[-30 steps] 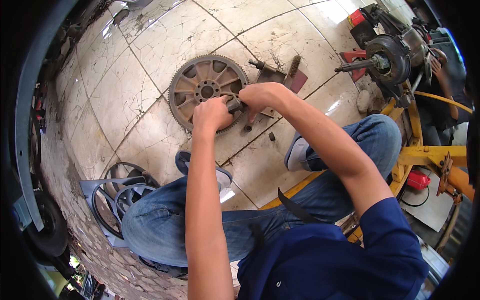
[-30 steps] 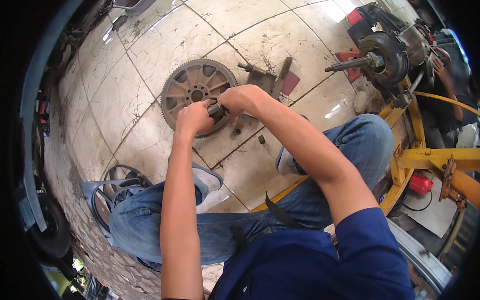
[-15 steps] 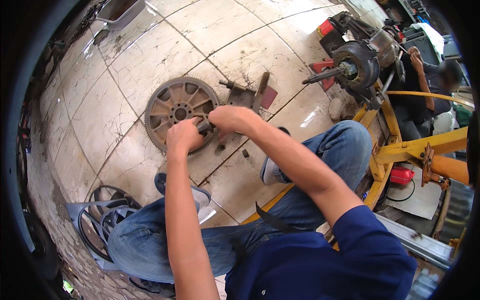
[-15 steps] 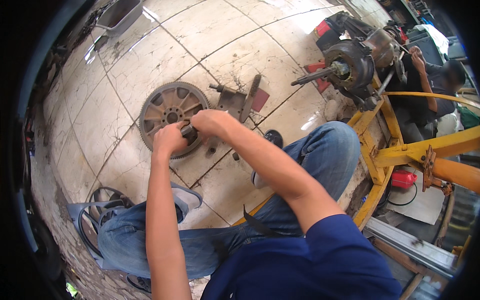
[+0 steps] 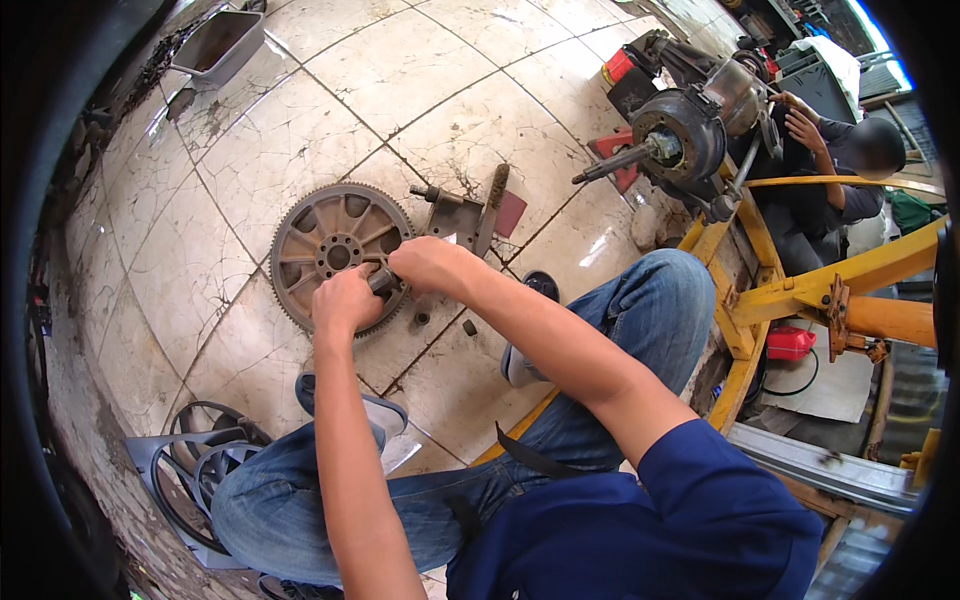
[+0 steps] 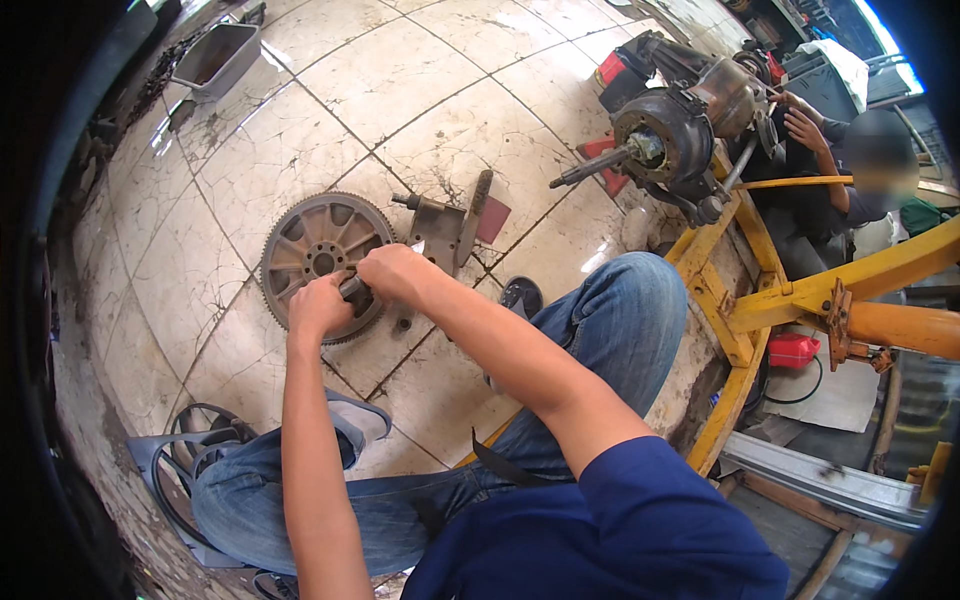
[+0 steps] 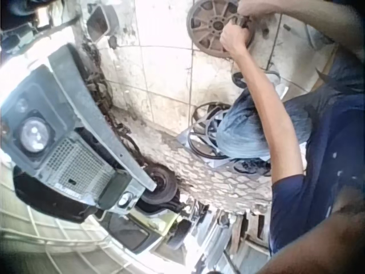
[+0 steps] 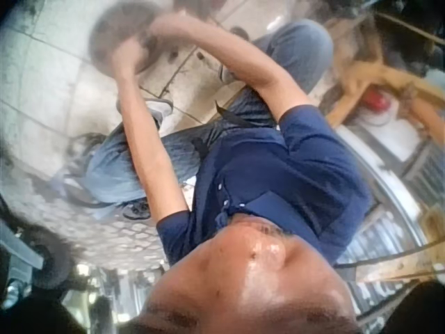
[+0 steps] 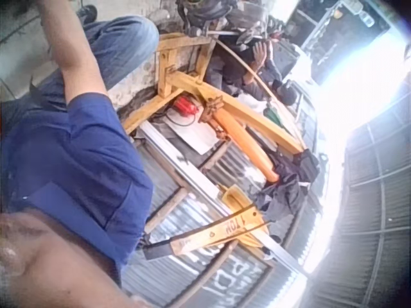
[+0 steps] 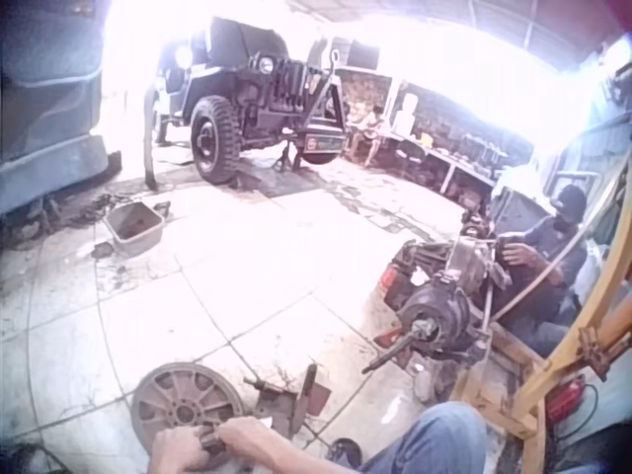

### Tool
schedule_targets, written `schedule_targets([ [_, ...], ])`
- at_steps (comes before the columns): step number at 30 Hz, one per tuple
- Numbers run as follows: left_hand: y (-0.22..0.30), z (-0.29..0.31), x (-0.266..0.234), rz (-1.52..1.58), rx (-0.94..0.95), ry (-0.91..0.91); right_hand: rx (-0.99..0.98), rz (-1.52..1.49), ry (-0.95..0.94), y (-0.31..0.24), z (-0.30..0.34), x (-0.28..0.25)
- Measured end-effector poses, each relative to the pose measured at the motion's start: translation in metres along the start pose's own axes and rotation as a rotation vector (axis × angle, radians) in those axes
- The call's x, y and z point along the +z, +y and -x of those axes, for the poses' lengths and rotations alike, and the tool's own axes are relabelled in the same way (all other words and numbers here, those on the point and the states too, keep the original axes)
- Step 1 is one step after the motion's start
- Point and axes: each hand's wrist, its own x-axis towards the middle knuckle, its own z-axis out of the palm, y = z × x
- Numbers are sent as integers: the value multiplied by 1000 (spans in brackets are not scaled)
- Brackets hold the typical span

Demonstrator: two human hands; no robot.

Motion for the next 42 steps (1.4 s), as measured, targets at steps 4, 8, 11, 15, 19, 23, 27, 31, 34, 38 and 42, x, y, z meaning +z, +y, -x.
schedule_targets([
  [4,1,1,1,-7,15,-6,34,26,60,-4,8,5],
  [8,-1,1,-1,8,15,-24,114,7,71,-9,13,5],
  [11,-2,0,-2,36,10,-26,182,-7,87,-13,20,1],
  [15,-7,-3,3,43,-5,-25,273,-75,82,-25,29,-5],
  [19,-7,-5,4,50,-11,-31,286,-284,30,-17,33,-15],
  [23,-8,-8,4,63,-9,-26,65,-232,125,1,43,-6],
  [27,-8,-7,4,74,3,-17,132,-298,194,-5,58,-10],
  [31,-11,-8,7,80,-4,-3,216,-384,170,-17,58,-23],
  [34,-9,-7,7,74,-7,-10,171,-240,223,-18,59,-19],
  [38,-9,-7,8,77,0,-9,106,-91,332,-16,63,-5],
  [42,-12,-8,11,85,0,0,90,20,252,-17,68,-4],
])
